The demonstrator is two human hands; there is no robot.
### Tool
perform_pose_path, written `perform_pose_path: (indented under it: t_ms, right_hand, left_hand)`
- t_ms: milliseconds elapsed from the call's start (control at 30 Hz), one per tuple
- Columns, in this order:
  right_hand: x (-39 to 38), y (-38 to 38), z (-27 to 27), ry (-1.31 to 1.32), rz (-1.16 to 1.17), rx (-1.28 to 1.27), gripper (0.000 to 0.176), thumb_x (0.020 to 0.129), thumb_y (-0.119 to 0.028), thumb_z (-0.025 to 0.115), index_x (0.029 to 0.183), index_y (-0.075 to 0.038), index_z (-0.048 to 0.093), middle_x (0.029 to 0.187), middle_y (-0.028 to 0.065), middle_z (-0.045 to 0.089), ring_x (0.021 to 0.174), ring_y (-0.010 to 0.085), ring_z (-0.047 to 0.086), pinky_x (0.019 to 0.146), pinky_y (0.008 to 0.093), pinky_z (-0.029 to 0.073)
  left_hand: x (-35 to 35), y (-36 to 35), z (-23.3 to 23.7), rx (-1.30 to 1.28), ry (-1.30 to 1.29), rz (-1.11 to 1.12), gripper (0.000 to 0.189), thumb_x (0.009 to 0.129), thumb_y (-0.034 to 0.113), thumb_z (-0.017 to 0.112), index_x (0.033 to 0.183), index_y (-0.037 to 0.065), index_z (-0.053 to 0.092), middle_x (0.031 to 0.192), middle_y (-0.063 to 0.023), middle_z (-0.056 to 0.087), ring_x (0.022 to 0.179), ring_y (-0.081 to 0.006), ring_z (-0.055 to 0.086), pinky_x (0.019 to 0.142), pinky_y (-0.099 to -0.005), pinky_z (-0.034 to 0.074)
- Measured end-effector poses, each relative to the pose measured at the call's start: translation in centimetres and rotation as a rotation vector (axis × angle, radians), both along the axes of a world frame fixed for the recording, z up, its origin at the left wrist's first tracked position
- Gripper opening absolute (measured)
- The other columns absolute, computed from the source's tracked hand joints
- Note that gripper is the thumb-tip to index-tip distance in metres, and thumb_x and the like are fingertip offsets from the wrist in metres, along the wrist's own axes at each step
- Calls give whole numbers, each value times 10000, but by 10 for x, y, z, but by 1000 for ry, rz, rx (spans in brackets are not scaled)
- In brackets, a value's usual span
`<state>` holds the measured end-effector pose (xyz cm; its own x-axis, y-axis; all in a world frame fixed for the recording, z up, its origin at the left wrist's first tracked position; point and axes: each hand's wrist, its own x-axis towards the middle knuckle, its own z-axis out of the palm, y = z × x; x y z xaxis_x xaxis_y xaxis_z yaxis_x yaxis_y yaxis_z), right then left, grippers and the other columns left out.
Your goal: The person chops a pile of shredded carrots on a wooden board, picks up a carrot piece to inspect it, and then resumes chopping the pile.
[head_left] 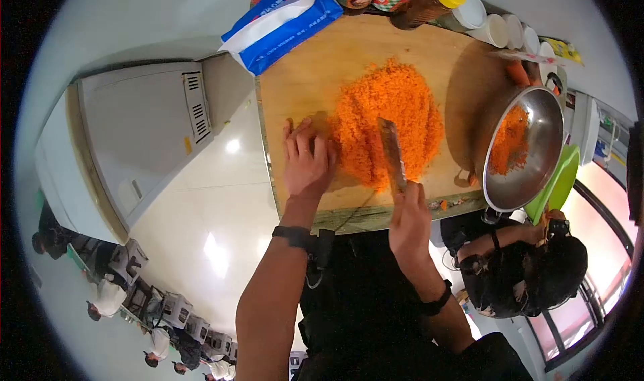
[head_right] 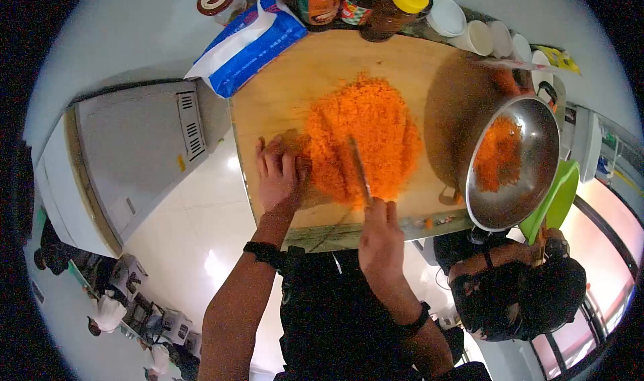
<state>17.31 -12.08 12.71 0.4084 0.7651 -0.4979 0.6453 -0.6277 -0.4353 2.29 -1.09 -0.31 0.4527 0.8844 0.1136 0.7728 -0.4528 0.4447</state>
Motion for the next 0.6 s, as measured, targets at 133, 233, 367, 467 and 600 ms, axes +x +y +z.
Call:
perform_pose_path:
  t_ms: [133,233,367,467,600]
  right_hand:
    - [9,-1,-33,-48,-81,15,143,985,-38,488,1114,-10,433,997,293,535,854,549,558,640,570,458]
    - [9,21,-29,-7,-45,-20,152,994,-54,483,1130,-12,430,1024,282,526,837,551,554,645,578,466]
    - [6,15,0,-3,-53,-89,160,957,-20,495,1106,-20,438,1048,264,522,823,530,572,650,581,489]
    - [-3,-6,-14,13,23,-66,223,909,20,514,1120,-22,454,1036,256,523,800,503,597,627,559,513]
    - [-6,24,-39,-5,45,-14,301,896,11,539,1188,-18,472,1033,248,534,779,502,606,616,550,519]
  left_hand:
    - [1,0,1,-41,-49,-35,206,904,135,644,1063,28,570,1281,-220,497,1244,-496,453,1131,-619,338]
    - [0,4,5,-44,-8,-39,198,909,135,632,1068,34,572,1273,-219,498,1258,-464,458,1139,-615,336]
    - [1,5,1,-54,8,-16,204,912,143,624,1077,34,573,1258,-228,498,1266,-470,449,1143,-617,330]
    - [-3,-1,8,-85,29,-32,214,910,137,620,1080,19,566,1279,-237,491,1292,-507,416,1125,-621,341]
    - [0,1,5,-63,11,-26,237,902,123,623,1085,-10,551,1295,-253,481,1329,-549,366,1094,-629,364]
